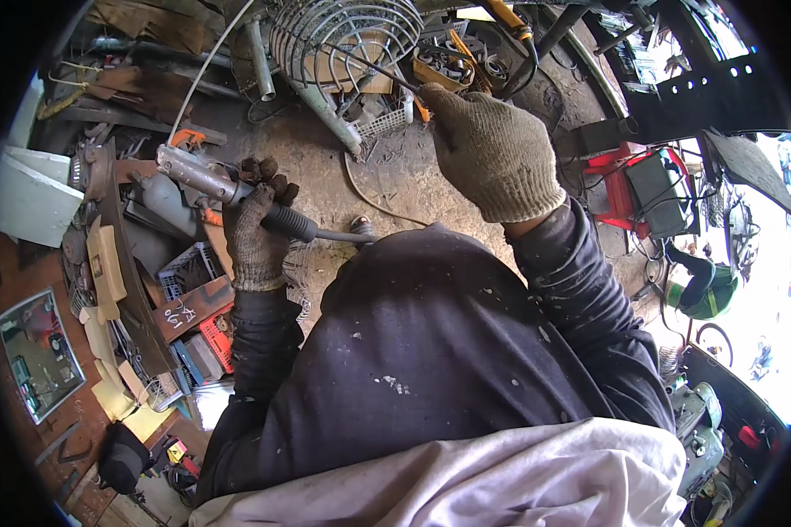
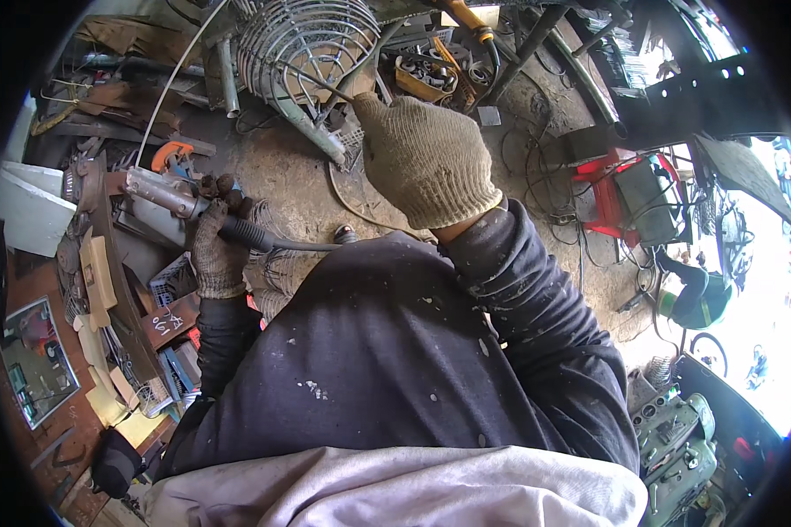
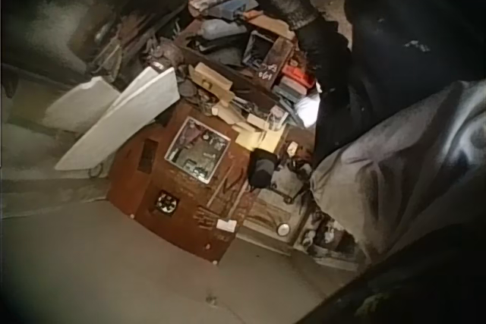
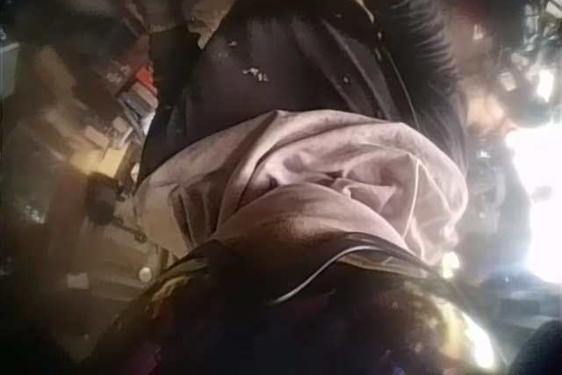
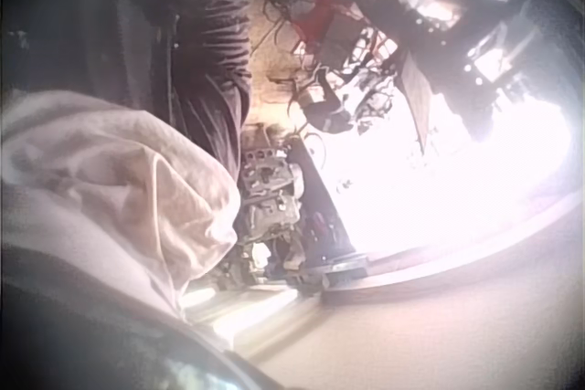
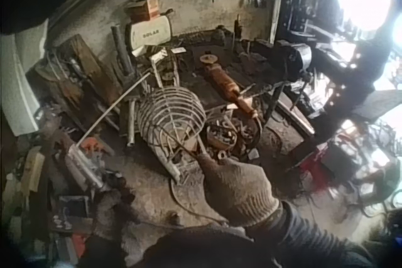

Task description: The person uses a welding tool to fuse metal components of a cage-like structure, then taps the welds with a hammer and points at the joint.

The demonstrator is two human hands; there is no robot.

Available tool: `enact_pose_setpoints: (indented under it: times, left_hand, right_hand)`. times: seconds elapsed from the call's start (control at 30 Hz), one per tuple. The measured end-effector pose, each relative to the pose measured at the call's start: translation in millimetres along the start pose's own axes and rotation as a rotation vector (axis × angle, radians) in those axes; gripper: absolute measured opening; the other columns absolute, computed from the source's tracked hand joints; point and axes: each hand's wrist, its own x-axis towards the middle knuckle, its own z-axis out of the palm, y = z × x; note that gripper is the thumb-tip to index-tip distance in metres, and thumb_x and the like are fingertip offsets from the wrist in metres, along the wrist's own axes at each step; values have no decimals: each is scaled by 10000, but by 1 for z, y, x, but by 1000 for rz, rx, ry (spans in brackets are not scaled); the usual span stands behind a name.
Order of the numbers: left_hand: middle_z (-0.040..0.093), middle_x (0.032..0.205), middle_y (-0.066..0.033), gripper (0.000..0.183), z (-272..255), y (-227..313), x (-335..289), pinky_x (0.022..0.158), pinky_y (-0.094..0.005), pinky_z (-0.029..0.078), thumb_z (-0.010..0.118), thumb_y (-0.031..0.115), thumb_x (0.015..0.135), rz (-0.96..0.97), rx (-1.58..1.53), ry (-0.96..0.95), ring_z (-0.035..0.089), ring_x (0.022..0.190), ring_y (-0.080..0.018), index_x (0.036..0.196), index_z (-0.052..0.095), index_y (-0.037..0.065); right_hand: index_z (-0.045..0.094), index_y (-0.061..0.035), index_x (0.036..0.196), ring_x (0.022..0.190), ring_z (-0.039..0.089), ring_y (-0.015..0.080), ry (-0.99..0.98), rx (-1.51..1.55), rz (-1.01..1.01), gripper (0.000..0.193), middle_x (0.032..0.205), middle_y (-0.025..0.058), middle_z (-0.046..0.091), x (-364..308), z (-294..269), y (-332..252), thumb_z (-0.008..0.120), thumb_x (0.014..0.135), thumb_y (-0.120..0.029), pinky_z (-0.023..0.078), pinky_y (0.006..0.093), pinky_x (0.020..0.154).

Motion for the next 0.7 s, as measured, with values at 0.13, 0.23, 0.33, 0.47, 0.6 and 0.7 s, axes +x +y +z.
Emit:
enact_pose_setpoints:
  times: [0.13, 0.23, 0.33, 0.47, 0.6, 0.7]
  left_hand:
    - [653, 1242, -133, 444, 3, -1, 3, 918, -442, 591, 667, -7, 890, 22, -15, -46, 689, 1043, -256, 1309, 550, 83]
    - [652, 1244, -131, 442, 5, 1, 5, 918, -445, 592, 665, -12, 892, -1, -17, -55, 689, 1042, -252, 1308, 550, 82]
    - [635, 1214, -102, 371, 9, 3, 3, 930, -418, 551, 703, 36, 877, -5, 41, -7, 642, 1025, -212, 1218, 579, 114]
    - [650, 1242, -137, 428, -2, 1, 7, 921, -442, 591, 663, -14, 894, 18, 12, -37, 688, 1041, -248, 1296, 553, 82]
    - [650, 1237, -133, 432, -1, 2, 2, 920, -438, 591, 685, -4, 881, 17, -33, -86, 684, 1038, -249, 1284, 555, 82]
    - [650, 1233, -130, 443, -2, 2, -3, 924, -433, 588, 693, -1, 875, 21, -21, -67, 682, 1037, -248, 1288, 554, 80]
  right_hand:
    - [685, -222, 1226, 758, 710, 327, 3, -12, -5, 323, 824, 116, 709, 0, 0, -1, 611, 912, -235, 565, 450, 644]
    - [684, -221, 1236, 766, 710, 327, 39, -11, -17, 332, 831, 117, 711, -2, 3, 1, 612, 912, -237, 566, 449, 647]
    - [677, -222, 1250, 771, 710, 327, 56, 5, -27, 344, 847, 120, 714, -1, 6, 3, 612, 912, -237, 569, 449, 651]
    - [661, -233, 1285, 778, 711, 325, -15, -27, 5, 376, 861, 118, 716, 0, 5, 0, 611, 912, -236, 573, 448, 656]
    - [665, -143, 1108, 703, 687, 317, 119, 13, -61, 254, 739, 95, 672, -1, 6, -1, 620, 859, -168, 535, 443, 590]
    - [665, -141, 1093, 699, 687, 319, 97, 12, -60, 238, 741, 97, 673, -1, 6, -1, 620, 862, -175, 536, 444, 589]
